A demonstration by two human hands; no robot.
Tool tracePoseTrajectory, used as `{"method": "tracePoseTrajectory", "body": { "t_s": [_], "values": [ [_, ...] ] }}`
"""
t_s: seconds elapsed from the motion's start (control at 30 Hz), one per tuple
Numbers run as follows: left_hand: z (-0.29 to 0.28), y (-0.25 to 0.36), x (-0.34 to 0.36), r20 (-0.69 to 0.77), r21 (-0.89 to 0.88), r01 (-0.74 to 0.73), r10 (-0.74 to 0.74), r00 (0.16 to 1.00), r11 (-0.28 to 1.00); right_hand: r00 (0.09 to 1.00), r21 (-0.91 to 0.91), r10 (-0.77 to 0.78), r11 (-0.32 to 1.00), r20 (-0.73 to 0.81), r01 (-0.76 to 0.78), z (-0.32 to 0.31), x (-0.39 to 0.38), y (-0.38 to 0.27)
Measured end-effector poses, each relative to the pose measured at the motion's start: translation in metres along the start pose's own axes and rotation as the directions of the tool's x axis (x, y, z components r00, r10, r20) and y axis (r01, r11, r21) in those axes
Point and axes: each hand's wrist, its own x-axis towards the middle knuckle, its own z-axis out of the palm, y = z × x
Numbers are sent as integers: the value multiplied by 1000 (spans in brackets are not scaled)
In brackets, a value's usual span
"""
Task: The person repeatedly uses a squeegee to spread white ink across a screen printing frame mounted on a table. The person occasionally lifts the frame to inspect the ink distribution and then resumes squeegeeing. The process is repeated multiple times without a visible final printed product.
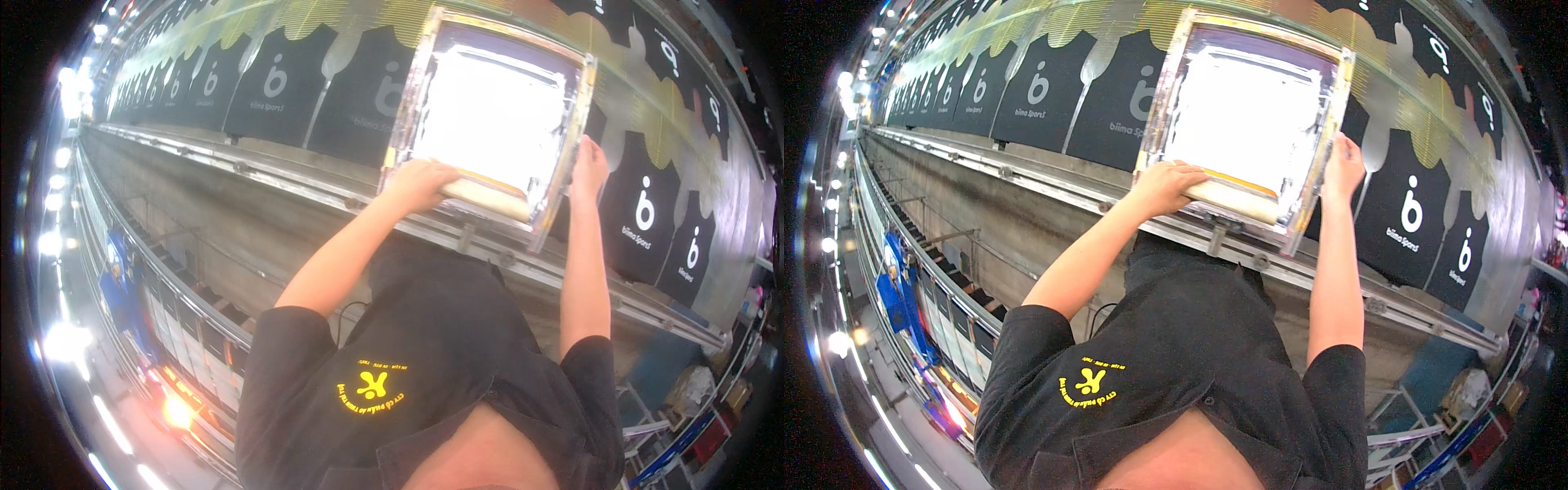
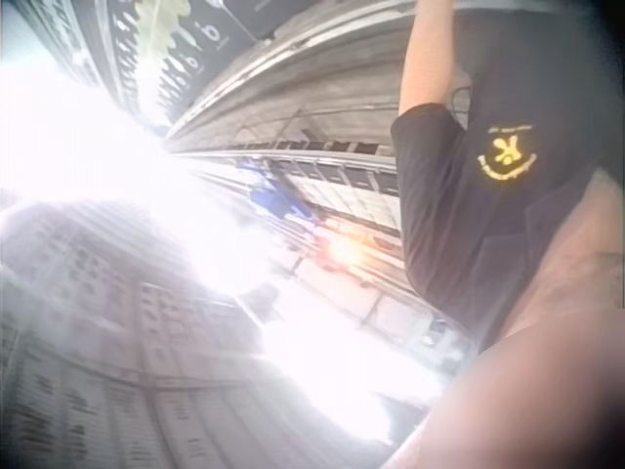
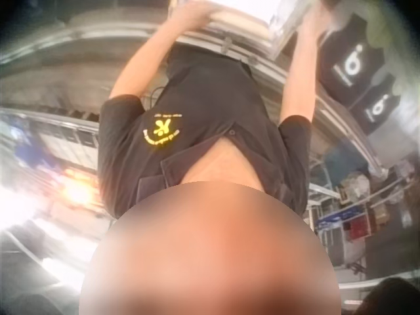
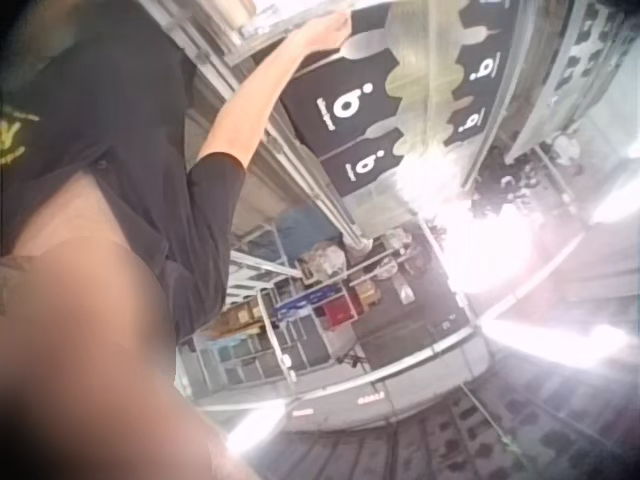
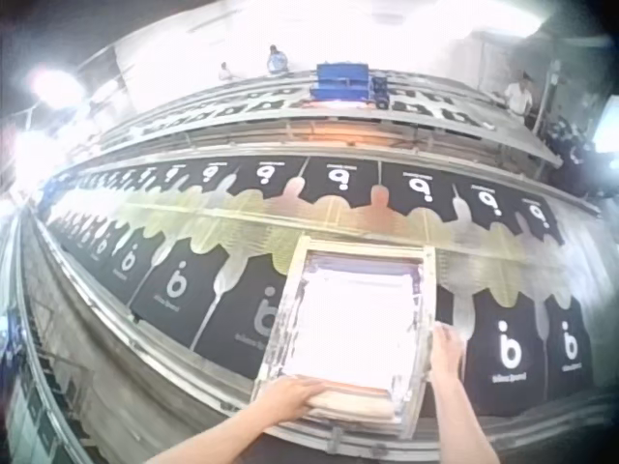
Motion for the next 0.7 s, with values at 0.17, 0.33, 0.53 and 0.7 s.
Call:
{"method": "tracePoseTrajectory", "body": {
  "t_s": [0.17,0.33,0.53,0.7],
  "values": [
    [-57,-111,-40,88,30,98,-100,991,995,1000,95,-8,995,6,7,128,-62,27],
    [-120,-194,-81,128,108,-25,10,992,994,999,-55,18,998,-37,-20,231,-108,12],
    [-172,-251,9,147,94,20,-34,989,995,991,-245,103,962,-86,-121,248,-123,-6],
    [-186,-300,134,78,117,-66,58,995,991,995,-340,47,937,-84,-73,248,-120,13]
  ]
}}
